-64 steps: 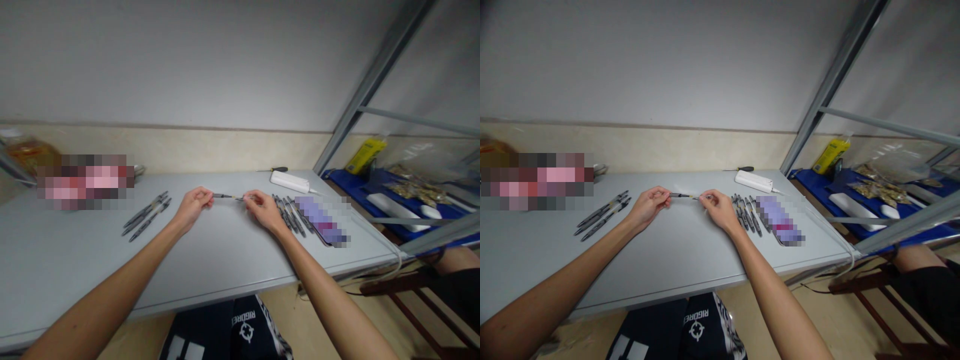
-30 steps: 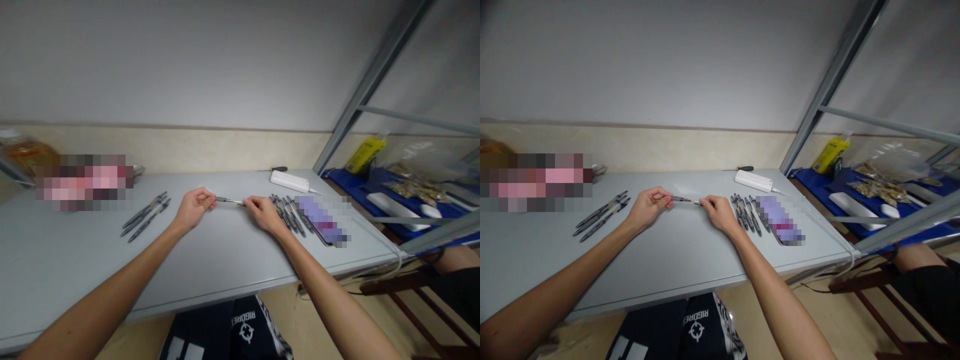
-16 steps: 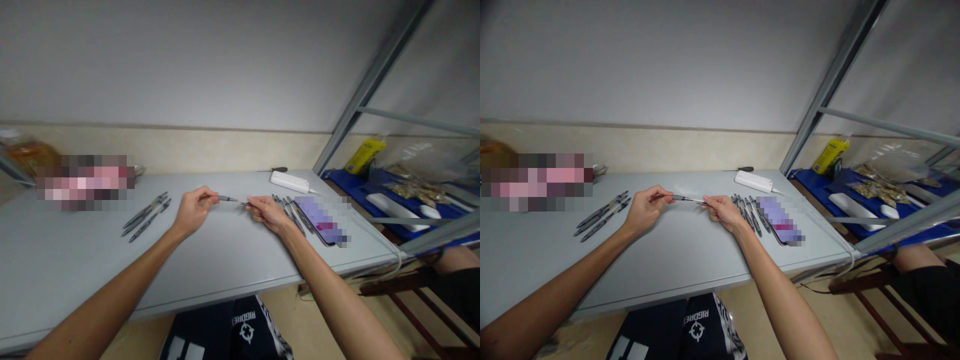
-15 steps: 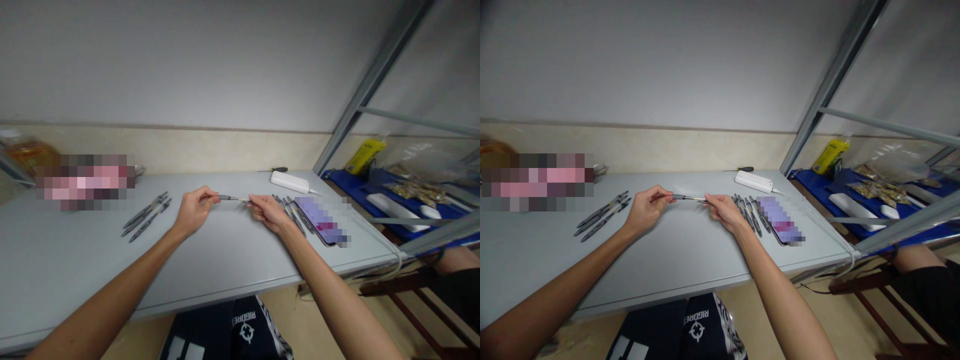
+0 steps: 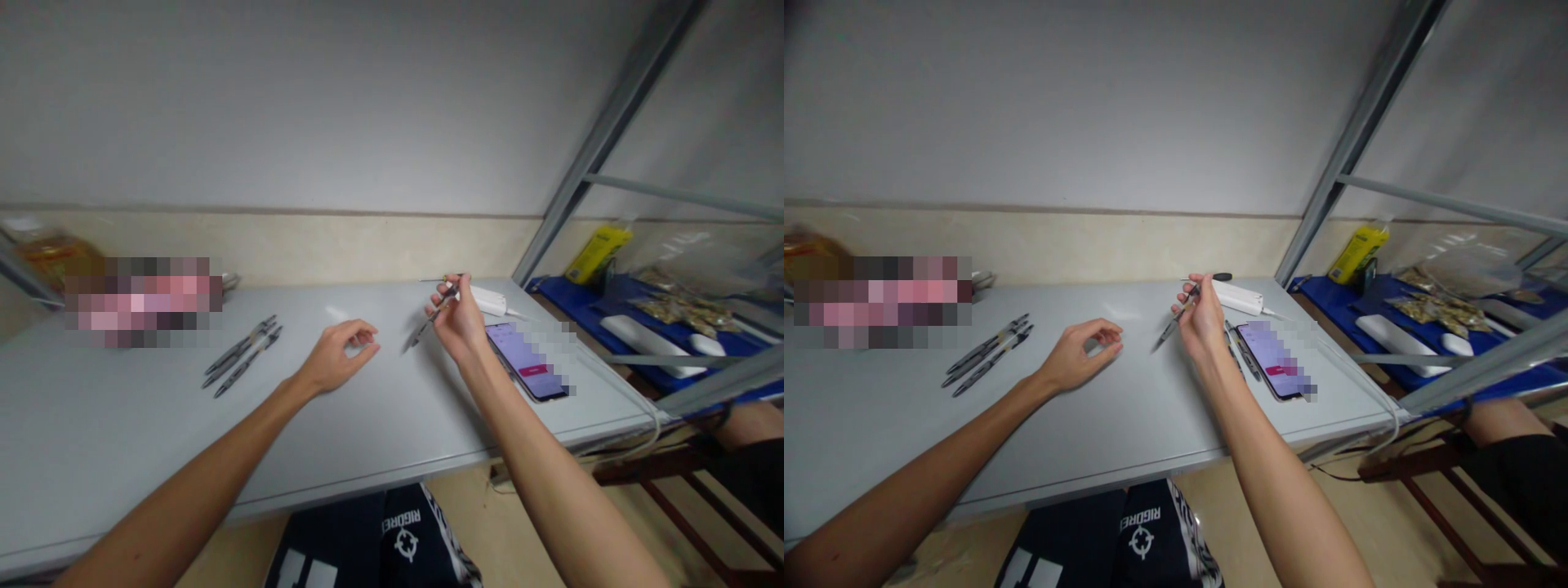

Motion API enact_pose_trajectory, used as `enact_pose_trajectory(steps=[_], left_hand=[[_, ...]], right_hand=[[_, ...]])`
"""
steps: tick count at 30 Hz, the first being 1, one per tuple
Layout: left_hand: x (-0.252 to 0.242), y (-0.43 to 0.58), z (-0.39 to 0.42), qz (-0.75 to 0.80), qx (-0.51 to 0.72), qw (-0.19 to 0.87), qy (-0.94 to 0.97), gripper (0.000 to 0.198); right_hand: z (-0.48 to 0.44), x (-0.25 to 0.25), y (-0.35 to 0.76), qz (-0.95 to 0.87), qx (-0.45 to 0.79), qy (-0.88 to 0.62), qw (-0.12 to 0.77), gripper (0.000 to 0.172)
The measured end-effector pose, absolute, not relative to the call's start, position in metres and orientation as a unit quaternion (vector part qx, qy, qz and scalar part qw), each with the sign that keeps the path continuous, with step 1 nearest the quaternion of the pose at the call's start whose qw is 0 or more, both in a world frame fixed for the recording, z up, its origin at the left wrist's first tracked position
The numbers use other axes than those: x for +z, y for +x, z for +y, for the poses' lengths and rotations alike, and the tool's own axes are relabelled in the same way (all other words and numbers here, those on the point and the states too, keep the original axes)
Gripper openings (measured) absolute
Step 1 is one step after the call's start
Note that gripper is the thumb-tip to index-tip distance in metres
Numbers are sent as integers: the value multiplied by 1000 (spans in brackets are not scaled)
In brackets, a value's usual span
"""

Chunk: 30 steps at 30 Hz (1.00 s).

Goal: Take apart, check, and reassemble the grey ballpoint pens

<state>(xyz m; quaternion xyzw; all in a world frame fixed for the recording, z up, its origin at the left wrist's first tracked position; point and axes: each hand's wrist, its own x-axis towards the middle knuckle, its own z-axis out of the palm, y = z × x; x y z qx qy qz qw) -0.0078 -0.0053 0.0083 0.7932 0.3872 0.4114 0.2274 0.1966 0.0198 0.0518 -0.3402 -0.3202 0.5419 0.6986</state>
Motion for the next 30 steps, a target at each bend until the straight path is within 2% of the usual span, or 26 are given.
enact_pose_trajectory(steps=[9, 15, 18, 23, 28, 30], left_hand=[[1, -16, 4, 410, 385, 203, 802, 16], [0, -16, 6, 418, 334, 164, 829, 20], [0, -16, 6, 419, 333, 165, 829, 20], [2, -16, 5, 419, 344, 181, 820, 16], [1, -16, 5, 421, 343, 178, 821, 16], [1, -16, 6, 419, 345, 181, 820, 16]], right_hand=[[9, 97, 183, -318, 672, -301, 598, 41], [7, 97, 181, -301, 706, -292, 572, 36], [8, 95, 183, -318, 711, -287, 558, 40], [7, 94, 183, -301, 715, -297, 557, 32], [9, 91, 183, -277, 719, -304, 560, 34], [9, 90, 184, -278, 717, -314, 557, 30]])
